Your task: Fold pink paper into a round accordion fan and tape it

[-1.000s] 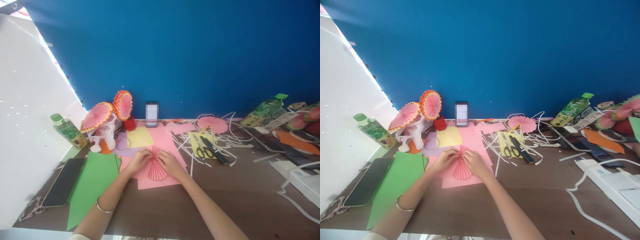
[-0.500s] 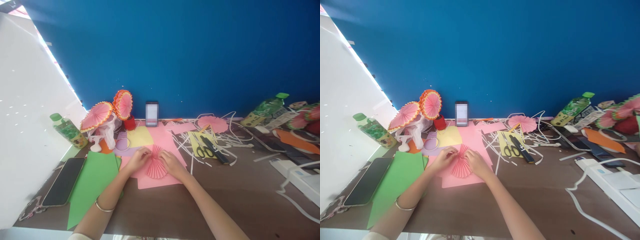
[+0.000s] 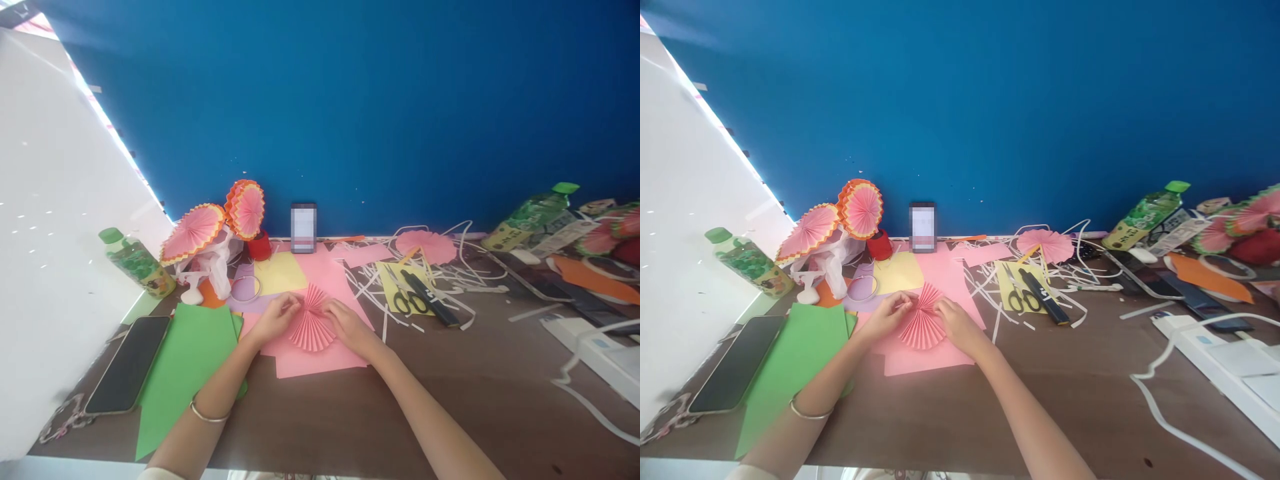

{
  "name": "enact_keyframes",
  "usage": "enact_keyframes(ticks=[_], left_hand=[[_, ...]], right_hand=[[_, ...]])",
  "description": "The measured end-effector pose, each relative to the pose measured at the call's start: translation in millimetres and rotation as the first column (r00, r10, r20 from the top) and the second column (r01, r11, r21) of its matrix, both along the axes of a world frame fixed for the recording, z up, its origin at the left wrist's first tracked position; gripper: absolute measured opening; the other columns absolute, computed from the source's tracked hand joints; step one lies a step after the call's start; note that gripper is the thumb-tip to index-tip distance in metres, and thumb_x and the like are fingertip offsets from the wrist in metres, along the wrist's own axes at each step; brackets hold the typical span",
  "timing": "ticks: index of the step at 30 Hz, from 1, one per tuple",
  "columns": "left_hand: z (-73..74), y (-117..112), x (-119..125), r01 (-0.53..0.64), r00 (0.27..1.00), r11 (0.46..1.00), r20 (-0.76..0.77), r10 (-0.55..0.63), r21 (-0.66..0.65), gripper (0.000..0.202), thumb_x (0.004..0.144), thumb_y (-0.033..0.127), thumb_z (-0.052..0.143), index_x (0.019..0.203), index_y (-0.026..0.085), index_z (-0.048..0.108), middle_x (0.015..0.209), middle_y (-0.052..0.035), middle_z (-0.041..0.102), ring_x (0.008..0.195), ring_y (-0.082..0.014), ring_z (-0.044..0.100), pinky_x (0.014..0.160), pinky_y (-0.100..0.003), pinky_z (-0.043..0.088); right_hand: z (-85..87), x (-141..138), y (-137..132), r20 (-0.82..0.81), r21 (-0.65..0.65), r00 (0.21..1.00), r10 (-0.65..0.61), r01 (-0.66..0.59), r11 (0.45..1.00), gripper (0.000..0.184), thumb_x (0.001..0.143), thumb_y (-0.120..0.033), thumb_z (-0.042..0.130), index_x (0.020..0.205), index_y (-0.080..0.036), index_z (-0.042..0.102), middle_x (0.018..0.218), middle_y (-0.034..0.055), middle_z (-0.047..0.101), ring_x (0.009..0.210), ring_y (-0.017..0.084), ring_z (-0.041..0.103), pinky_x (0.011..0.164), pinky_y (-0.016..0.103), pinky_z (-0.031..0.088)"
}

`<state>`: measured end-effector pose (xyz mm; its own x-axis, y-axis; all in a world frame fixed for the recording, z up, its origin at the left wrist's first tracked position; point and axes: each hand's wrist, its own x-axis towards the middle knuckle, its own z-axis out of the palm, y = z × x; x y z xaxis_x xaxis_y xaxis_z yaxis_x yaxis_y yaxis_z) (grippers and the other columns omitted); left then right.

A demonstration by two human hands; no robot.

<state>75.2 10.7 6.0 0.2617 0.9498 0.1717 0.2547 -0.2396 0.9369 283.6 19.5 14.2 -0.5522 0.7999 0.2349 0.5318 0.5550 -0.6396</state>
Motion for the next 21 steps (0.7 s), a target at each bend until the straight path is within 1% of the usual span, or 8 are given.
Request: enact_keyframes(ticks=[2,4,6,7,10,14,18,21], left_hand=[[-2.7,-0.2,1.4,-0.014,0.997,0.997,0.072,0.02,-0.072,0.022,0.085,0.038,0.044,0.076,0.018,0.047,0.104,-0.0104,0.059,0.099,-0.0191,0.054,0.081,-0.032,0.043],[-6.7,0.2,3.9,-0.03,0.988,0.988,0.144,0.051,-0.15,0.025,0.084,0.042,0.044,0.075,0.018,0.044,0.094,-0.0089,0.06,0.089,-0.0175,0.057,0.074,-0.03,0.045],[-10.5,0.7,7.0,-0.025,0.968,0.974,0.238,0.08,-0.227,0.027,0.083,0.043,0.046,0.075,0.018,0.041,0.083,-0.0046,0.059,0.075,-0.0135,0.058,0.067,-0.027,0.046],[-12.1,1.0,8.5,-0.02,0.953,0.965,0.287,0.097,-0.26,0.027,0.082,0.043,0.047,0.076,0.018,0.04,0.08,-0.0028,0.058,0.071,-0.0119,0.057,0.065,-0.026,0.046],[-14.9,1.5,12.0,0.01,0.897,0.944,0.421,0.138,-0.331,0.027,0.08,0.042,0.052,0.077,0.018,0.04,0.083,-0.0019,0.056,0.072,-0.0099,0.056,0.067,-0.025,0.046],[-15.2,1.6,14.0,0.039,0.837,0.928,0.519,0.172,-0.37,0.028,0.077,0.041,0.056,0.076,0.018,0.041,0.086,-0.0021,0.054,0.07,-0.0081,0.054,0.065,-0.023,0.045],[-12.7,1.0,15.2,-0.009,0.835,0.93,0.509,0.209,-0.367,0.03,0.074,0.042,0.059,0.073,0.017,0.043,0.07,0.0025,0.048,0.06,-0.0059,0.048,0.059,-0.02,0.042],[-10.1,0.3,16.2,-0.003,0.83,0.936,0.522,0.199,-0.353,0.03,0.073,0.042,0.059,0.072,0.017,0.042,0.065,0.0046,0.043,0.057,-0.0045,0.044,0.056,-0.017,0.039]], right_hand=[[2.0,-0.7,-2.0,-0.023,-0.008,1.0,-0.002,0.002,1.0,0.019,0.089,-0.02,0.031,0.084,-0.021,0.049,0.087,0.0042,0.055,0.081,0.017,0.053,0.072,0.032,0.045],[3.3,-2.3,-4.1,-0.04,0.003,0.999,0.013,-0.013,1.0,0.018,0.089,-0.02,0.032,0.084,-0.021,0.049,0.087,0.0044,0.055,0.081,0.016,0.053,0.074,0.032,0.045],[4.1,-4.2,-5.8,-0.047,0.019,0.998,0.031,-0.031,0.999,0.018,0.089,-0.02,0.033,0.084,-0.022,0.05,0.087,0.0046,0.055,0.081,0.017,0.053,0.074,0.032,0.045],[4.4,-5.0,-6.4,-0.049,0.025,0.998,0.04,-0.038,0.999,0.018,0.089,-0.019,0.033,0.084,-0.022,0.05,0.087,0.0049,0.055,0.082,0.017,0.053,0.075,0.032,0.045],[5.1,-6.6,-7.5,-0.067,0.045,0.996,0.052,-0.049,0.998,0.019,0.089,-0.018,0.032,0.085,-0.021,0.05,0.088,0.0056,0.055,0.084,0.017,0.053,0.077,0.033,0.046],[5.2,-7.0,-8.2,-0.082,0.064,0.995,0.055,-0.05,0.997,0.018,0.088,-0.017,0.032,0.085,-0.021,0.05,0.087,0.0059,0.055,0.084,0.017,0.053,0.076,0.032,0.046],[3.9,-6.5,-8.4,-0.101,0.077,0.994,0.049,-0.041,0.996,0.018,0.088,-0.017,0.032,0.085,-0.021,0.049,0.088,0.0063,0.056,0.083,0.017,0.054,0.076,0.033,0.046],[2.3,-5.7,-8.1,-0.117,0.092,0.992,0.05,-0.039,0.995,0.016,0.088,-0.018,0.033,0.084,-0.021,0.049,0.088,0.0064,0.055,0.083,0.017,0.054,0.075,0.033,0.046]])
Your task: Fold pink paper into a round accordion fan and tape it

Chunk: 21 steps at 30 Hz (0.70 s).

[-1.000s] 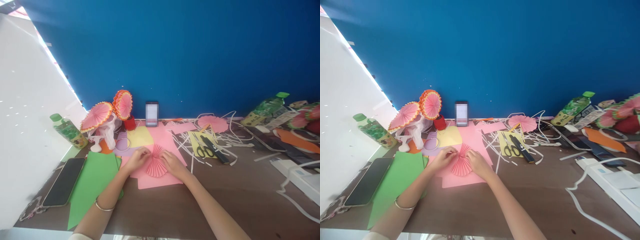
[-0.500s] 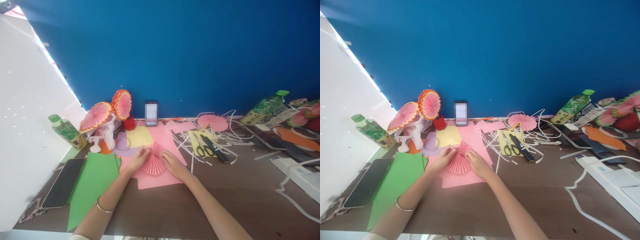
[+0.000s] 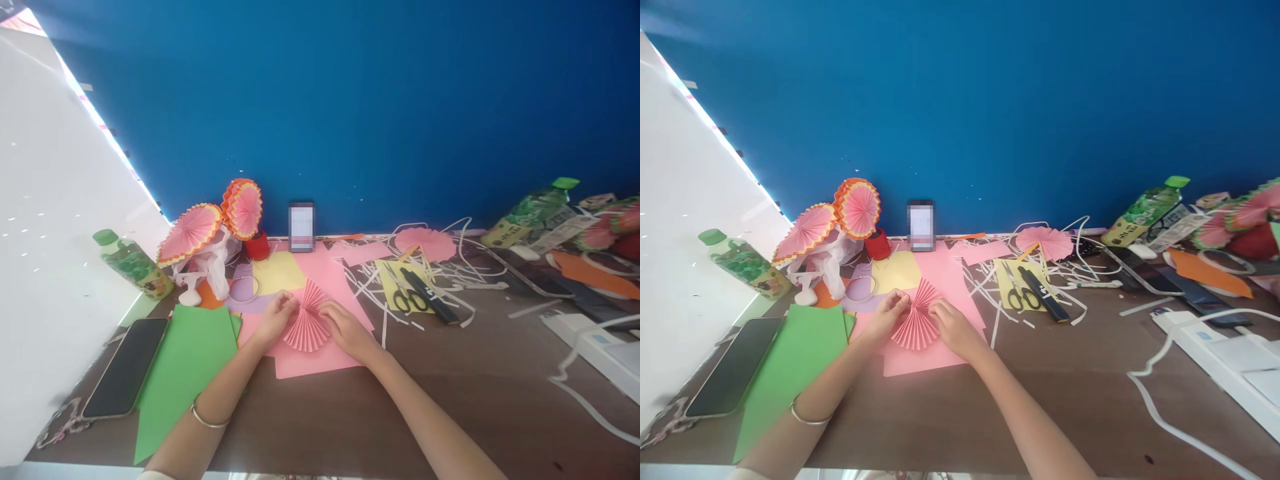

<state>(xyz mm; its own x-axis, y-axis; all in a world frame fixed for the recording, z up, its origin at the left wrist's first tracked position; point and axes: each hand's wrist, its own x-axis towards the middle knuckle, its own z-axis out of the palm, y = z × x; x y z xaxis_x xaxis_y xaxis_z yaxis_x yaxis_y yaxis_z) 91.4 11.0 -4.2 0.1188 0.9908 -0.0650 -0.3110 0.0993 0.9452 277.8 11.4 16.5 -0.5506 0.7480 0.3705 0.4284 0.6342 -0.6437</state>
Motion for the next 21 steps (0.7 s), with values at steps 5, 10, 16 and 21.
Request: enact_keyframes(ticks=[5,10,16,21], left_hand=[[6.8,-2.2,0.3,0.013,0.992,1.0,-0.126,-0.01,0.023,0.03,0.073,0.043,0.058,0.071,0.017,0.044,0.071,0.0024,0.048,0.065,-0.0076,0.049,0.063,-0.021,0.044],[13.9,-3.7,-3.9,0.049,0.967,0.996,-0.255,-0.029,0.074,0.024,0.075,0.039,0.056,0.074,0.015,0.052,0.081,-0.0023,0.056,0.075,-0.0125,0.055,0.072,-0.027,0.046],[8.3,-2.3,-10.8,0.16,0.953,0.983,-0.274,-0.129,0.094,0.017,0.071,0.022,0.06,0.087,0.014,0.058,0.098,-0.0081,0.06,0.095,-0.0185,0.057,0.086,-0.033,0.044],[4.8,-1.3,-10.6,0.194,0.94,0.965,-0.314,-0.132,0.177,0.017,0.072,0.015,0.058,0.089,0.014,0.057,0.098,-0.0085,0.059,0.094,-0.0168,0.058,0.09,-0.035,0.043]], right_hand=[[-4.1,0.4,0.4,0.001,0.004,1.0,-0.026,0.026,1.0,0.016,0.088,-0.018,0.034,0.085,-0.021,0.049,0.088,0.0063,0.055,0.084,0.018,0.053,0.076,0.033,0.045],[-7.9,-0.1,0.5,0.001,-0.049,0.999,-0.046,0.046,0.998,0.016,0.087,-0.017,0.033,0.084,-0.021,0.049,0.089,0.006,0.054,0.083,0.017,0.052,0.075,0.033,0.044],[-8.1,0.7,1.2,-0.026,-0.092,0.998,-0.057,0.054,0.994,0.015,0.087,-0.017,0.035,0.083,-0.021,0.049,0.087,0.0054,0.053,0.082,0.017,0.052,0.075,0.032,0.043],[-7.2,0.8,1.2,-0.03,-0.085,0.998,-0.054,0.051,0.995,0.014,0.087,-0.017,0.035,0.083,-0.021,0.048,0.086,0.0055,0.053,0.081,0.017,0.052,0.074,0.032,0.044]])
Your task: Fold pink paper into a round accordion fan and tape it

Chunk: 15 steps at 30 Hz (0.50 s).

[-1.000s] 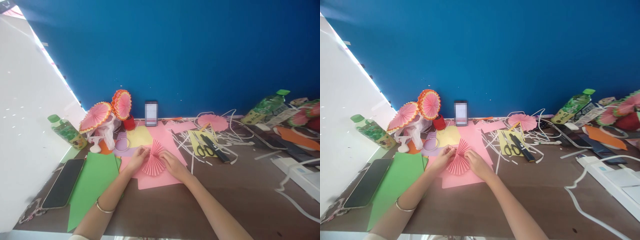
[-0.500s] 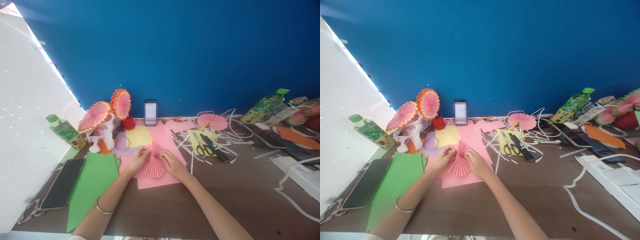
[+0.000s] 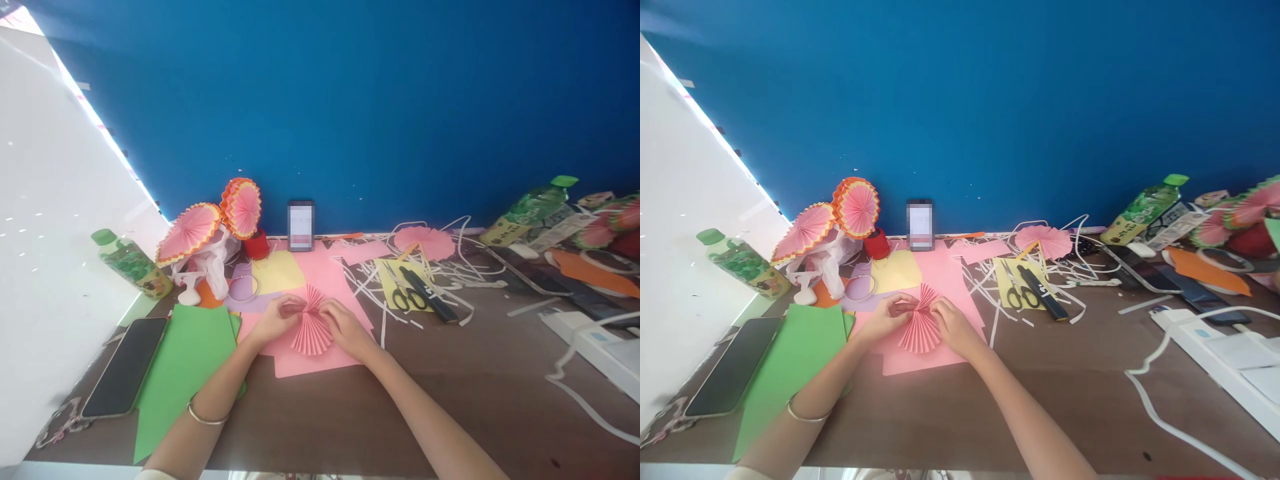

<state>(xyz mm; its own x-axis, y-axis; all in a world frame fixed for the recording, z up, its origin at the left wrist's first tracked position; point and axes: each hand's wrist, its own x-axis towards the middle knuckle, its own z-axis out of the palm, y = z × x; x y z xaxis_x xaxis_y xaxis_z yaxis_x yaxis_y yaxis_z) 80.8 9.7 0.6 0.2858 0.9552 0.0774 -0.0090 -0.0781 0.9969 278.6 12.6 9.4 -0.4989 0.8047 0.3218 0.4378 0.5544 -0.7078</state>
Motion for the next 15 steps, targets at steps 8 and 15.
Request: enact_keyframes(ticks=[8,15], left_hand=[[2.0,-1.6,1.6,0.011,0.994,0.998,-0.114,-0.004,0.067,0.012,0.077,0.021,0.054,0.087,0.015,0.057,0.092,-0.006,0.06,0.088,-0.0149,0.059,0.086,-0.032,0.045],[6.5,-1.0,0.4,0.005,0.977,0.995,-0.215,0.018,0.105,0.015,0.079,0.029,0.052,0.084,0.016,0.059,0.088,-0.0061,0.062,0.086,-0.0161,0.058,0.081,-0.03,0.045]], right_hand=[[-0.5,1.0,-0.3,0.021,-0.017,1.0,0.014,-0.014,1.0,0.015,0.089,-0.019,0.033,0.083,-0.021,0.046,0.087,0.0053,0.053,0.082,0.016,0.052,0.075,0.031,0.043],[0.0,1.9,0.2,0.037,-0.014,0.999,0.03,-0.029,0.999,0.014,0.089,-0.02,0.033,0.083,-0.021,0.046,0.087,0.0051,0.052,0.081,0.017,0.051,0.074,0.032,0.042]])
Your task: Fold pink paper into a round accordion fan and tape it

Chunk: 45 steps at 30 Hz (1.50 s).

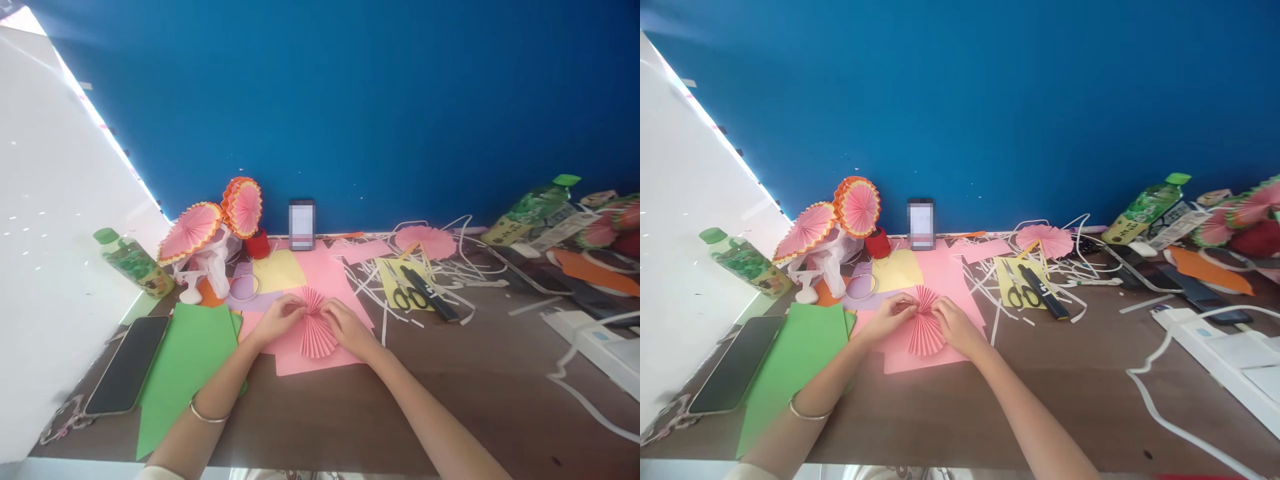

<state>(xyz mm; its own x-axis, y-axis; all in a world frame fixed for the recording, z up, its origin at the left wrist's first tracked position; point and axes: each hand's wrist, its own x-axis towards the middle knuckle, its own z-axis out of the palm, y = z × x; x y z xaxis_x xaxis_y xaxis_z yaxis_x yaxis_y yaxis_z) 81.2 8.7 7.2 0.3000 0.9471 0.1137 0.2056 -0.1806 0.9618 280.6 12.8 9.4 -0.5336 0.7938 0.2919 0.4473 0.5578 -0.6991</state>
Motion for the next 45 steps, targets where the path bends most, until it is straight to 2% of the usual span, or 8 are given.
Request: enact_keyframes(ticks=[4,11,15,23,31,40,42,45], left_hand=[[-0.5,1.9,1.3,-0.001,0.993,0.999,-0.117,0.007,0.048,0.02,0.082,0.03,0.047,0.075,0.016,0.059,0.078,-0.004,0.061,0.078,-0.0148,0.056,0.075,-0.028,0.044],[-3.9,1.2,2.7,-0.083,0.994,0.996,-0.07,0.085,0.031,0.022,0.083,0.032,0.045,0.076,0.016,0.058,0.077,-0.0041,0.061,0.074,-0.0153,0.057,0.071,-0.027,0.044],[-3.0,-0.7,1.8,-0.117,0.984,0.992,-0.131,0.124,0.055,0.021,0.082,0.031,0.044,0.076,0.016,0.058,0.076,-0.0035,0.062,0.073,-0.0156,0.056,0.068,-0.027,0.043],[3.6,-4.9,1.2,-0.083,0.963,0.993,-0.25,0.103,0.089,0.019,0.084,0.027,0.04,0.079,0.017,0.057,0.077,-0.002,0.062,0.071,-0.015,0.055,0.064,-0.025,0.039],[3.7,-6.2,2.1,-0.058,0.967,0.997,-0.247,0.071,0.059,0.021,0.084,0.031,0.041,0.078,0.017,0.056,0.074,-0.0012,0.061,0.068,-0.0147,0.054,0.063,-0.025,0.039],[1.3,-5.6,4.3,-0.071,0.972,0.993,-0.217,0.09,0.089,0.021,0.083,0.029,0.041,0.08,0.017,0.058,0.074,-0.0025,0.062,0.068,-0.0148,0.054,0.062,-0.025,0.04],[1.3,-4.9,4.8,-0.088,0.97,0.99,-0.219,0.11,0.107,0.021,0.082,0.028,0.041,0.079,0.017,0.058,0.075,-0.003,0.061,0.068,-0.0149,0.054,0.062,-0.025,0.04],[0.7,-4.1,4.9,-0.075,0.965,0.992,-0.243,0.098,0.104,0.021,0.082,0.027,0.041,0.078,0.017,0.058,0.075,-0.0033,0.062,0.068,-0.015,0.054,0.063,-0.026,0.04]], right_hand=[[3.0,1.2,-1.4,-0.025,-0.019,1.0,0.002,-0.003,1.0,0.015,0.089,-0.022,0.034,0.082,-0.021,0.047,0.085,0.0047,0.052,0.08,0.016,0.051,0.074,0.032,0.043],[4.7,1.4,-3.3,-0.073,-0.099,0.997,-0.029,0.021,0.995,0.013,0.088,-0.023,0.037,0.082,-0.02,0.049,0.083,0.0034,0.055,0.078,0.015,0.052,0.074,0.03,0.043],[4.0,-0.7,-4.5,-0.034,-0.127,0.999,-0.035,0.03,0.991,0.015,0.087,-0.027,0.037,0.081,-0.02,0.05,0.08,0.0029,0.056,0.073,0.015,0.053,0.068,0.03,0.043],[-1.5,-1.0,-4.2,0.013,-0.155,0.998,-0.059,0.06,0.986,0.018,0.088,-0.03,0.036,0.08,-0.02,0.049,0.077,0.0022,0.056,0.069,0.015,0.052,0.065,0.03,0.042],[-0.7,-2.6,-3.6,-0.111,-0.234,0.989,-0.093,0.065,0.97,0.017,0.086,-0.029,0.039,0.081,-0.019,0.051,0.077,0.0023,0.057,0.072,0.016,0.054,0.069,0.031,0.044],[5.1,-11.4,-5.5,-0.369,-0.368,0.925,-0.088,-0.059,0.928,0.011,0.083,-0.028,0.047,0.082,-0.019,0.052,0.094,0.0062,0.06,0.095,0.017,0.055,0.088,0.037,0.044],[6.6,-12.7,-5.7,-0.381,-0.413,0.918,-0.106,-0.067,0.908,0.012,0.082,-0.03,0.049,0.081,-0.019,0.052,0.095,0.0065,0.06,0.093,0.017,0.056,0.088,0.038,0.044],[7.5,-14.6,-5.7,-0.403,-0.483,0.907,-0.125,-0.095,0.871,0.016,0.081,-0.035,0.051,0.076,-0.019,0.05,0.093,0.0053,0.06,0.071,0.012,0.057,0.083,0.037,0.046]])
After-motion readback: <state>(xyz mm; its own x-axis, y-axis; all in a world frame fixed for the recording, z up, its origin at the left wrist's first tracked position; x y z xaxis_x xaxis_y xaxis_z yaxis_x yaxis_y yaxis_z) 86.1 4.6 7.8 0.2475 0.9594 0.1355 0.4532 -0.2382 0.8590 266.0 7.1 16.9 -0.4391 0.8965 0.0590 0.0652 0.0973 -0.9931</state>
